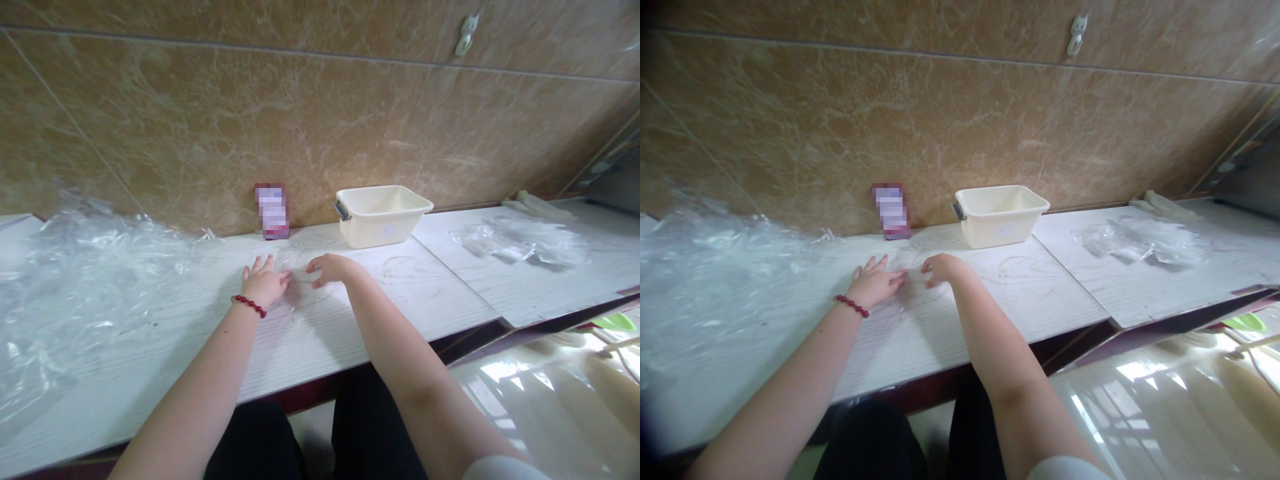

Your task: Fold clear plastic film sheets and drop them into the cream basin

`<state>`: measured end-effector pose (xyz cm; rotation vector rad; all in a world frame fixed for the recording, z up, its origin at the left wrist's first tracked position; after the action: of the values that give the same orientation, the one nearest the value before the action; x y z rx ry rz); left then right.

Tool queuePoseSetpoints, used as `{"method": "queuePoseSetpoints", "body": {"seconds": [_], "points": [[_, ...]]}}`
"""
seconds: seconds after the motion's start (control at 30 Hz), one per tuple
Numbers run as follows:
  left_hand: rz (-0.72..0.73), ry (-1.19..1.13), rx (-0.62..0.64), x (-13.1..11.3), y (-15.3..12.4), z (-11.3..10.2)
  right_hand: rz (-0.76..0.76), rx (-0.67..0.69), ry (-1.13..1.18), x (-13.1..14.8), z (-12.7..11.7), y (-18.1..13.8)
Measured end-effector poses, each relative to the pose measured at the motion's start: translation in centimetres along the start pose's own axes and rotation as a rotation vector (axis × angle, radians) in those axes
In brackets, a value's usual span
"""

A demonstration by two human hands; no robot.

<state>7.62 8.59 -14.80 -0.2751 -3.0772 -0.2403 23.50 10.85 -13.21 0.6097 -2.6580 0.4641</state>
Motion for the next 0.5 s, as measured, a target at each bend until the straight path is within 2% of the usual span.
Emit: {"method": "queuePoseSetpoints", "body": {"seconds": [0.3, 0.4, 0.5], "points": [[-0.086, 0.047, 0.139, 0.7, 0.2, 0.3, -0.004, 0.046, 0.044, -0.2, -0.1, -0.1], [-0.079, 0.048, 0.067, 0.6, 0.3, -0.5, -0.004, 0.004, 0.051, -0.6, -0.5, -0.1], [-0.104, 0.033, -0.080, 1.2, 0.4, -1.6, 0.025, -0.152, 0.047, -0.4, -1.3, -0.1]]}}
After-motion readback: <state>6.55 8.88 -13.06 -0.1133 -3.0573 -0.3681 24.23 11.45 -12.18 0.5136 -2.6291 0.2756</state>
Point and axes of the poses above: each hand's wrist, its own y-axis towards the middle knuckle, its own z-axis out of the palm, x = y × z, the point moved 4 cm from there along y, towards the middle knuckle, and after that the axes turned 9 degrees about y, right-handed, at the moved point
